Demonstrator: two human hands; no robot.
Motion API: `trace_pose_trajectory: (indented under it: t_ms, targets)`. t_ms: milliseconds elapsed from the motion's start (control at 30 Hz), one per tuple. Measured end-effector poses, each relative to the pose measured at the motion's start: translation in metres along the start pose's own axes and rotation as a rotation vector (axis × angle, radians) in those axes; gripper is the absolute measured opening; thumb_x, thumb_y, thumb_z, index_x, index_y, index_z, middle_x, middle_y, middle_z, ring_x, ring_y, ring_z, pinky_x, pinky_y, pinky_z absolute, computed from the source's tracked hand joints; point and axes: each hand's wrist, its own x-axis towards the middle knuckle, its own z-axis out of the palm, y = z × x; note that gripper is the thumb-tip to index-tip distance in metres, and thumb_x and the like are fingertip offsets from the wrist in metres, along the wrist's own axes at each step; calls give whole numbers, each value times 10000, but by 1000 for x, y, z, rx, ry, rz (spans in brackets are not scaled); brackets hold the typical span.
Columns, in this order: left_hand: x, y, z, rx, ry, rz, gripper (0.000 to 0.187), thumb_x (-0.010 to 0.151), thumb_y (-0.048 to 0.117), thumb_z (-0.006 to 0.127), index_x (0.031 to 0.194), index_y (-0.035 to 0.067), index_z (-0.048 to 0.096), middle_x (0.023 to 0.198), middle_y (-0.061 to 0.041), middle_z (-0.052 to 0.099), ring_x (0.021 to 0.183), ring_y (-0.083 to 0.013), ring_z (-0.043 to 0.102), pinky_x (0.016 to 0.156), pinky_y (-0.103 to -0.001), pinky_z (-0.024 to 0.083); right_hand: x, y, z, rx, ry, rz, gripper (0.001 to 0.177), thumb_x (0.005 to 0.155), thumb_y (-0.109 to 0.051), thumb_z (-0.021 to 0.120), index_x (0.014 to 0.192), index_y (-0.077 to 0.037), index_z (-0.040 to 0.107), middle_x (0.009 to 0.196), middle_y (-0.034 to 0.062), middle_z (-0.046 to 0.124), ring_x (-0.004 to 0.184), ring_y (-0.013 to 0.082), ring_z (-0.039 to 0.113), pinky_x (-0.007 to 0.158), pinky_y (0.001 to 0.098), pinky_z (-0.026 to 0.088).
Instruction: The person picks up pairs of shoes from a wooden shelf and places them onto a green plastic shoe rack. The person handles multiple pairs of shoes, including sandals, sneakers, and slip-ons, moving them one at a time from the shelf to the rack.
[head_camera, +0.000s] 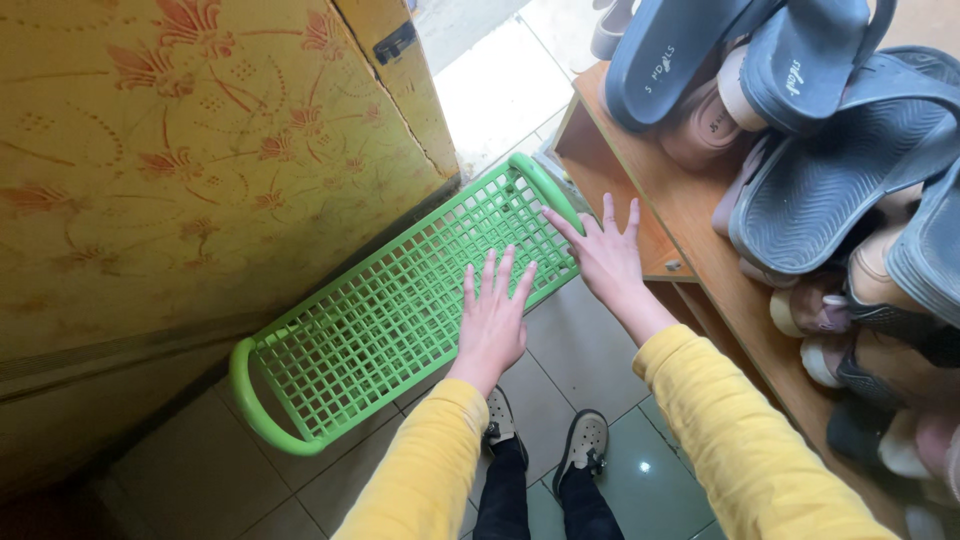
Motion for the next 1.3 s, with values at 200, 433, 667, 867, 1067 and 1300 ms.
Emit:
trace_pose_trajectory:
  t_ms: [200,433,667,867,1067,1300]
  targets:
    - [7,1,-12,24,-34,14,928,755,163,718,1582,223,301,1653,-145,201,1532,-362,173,1220,-575,109,-11,-11,-23,43,81,57,760,952,-316,617,1615,-445,268,1529,206,465,1427,519,378,1141,731,91]
    - [25,11,-44,15,36,79,935,764,220,731,1587,198,289,1664,-139,186,1533,-363,160,1224,-578,105,-40,-18,-82,200,206,-21,642,964,-398,579,1568,-363,364,1617,200,312,1480,445,315,1127,730,141]
    - [49,24,-99,37,94,179,893,762,230,731,1556,172,326,1672,-141,169,1541,-371,147,1229,-583,92,-54,-11,-158,173,276,3,620,979,-435,547,1564,-303,386,1637,188,269,1507,403,266,1145,696,154]
    - [69,47,-162,14,199,283,898,776,263,738,1560,157,313,1656,-167,165,1536,-401,133,1215,-603,87,-64,8,-233,216,419,-10,629,995,-468,539,1572,-272,382,1643,182,260,1520,409,235,1154,691,139]
    - [71,94,-215,23,219,373,978,758,271,760,1590,184,252,1657,-164,154,1532,-390,119,1201,-608,88,-98,44,-286,207,521,101,623,992,-499,529,1559,-275,398,1641,175,268,1523,398,237,1166,681,126]
    - [59,170,-257,-83,306,512,1013,740,277,793,1587,185,246,1659,-161,173,1538,-394,125,1206,-600,105,-173,108,-329,168,580,244,617,1002,-489,506,1567,-269,395,1661,185,232,1538,412,199,1161,692,96]
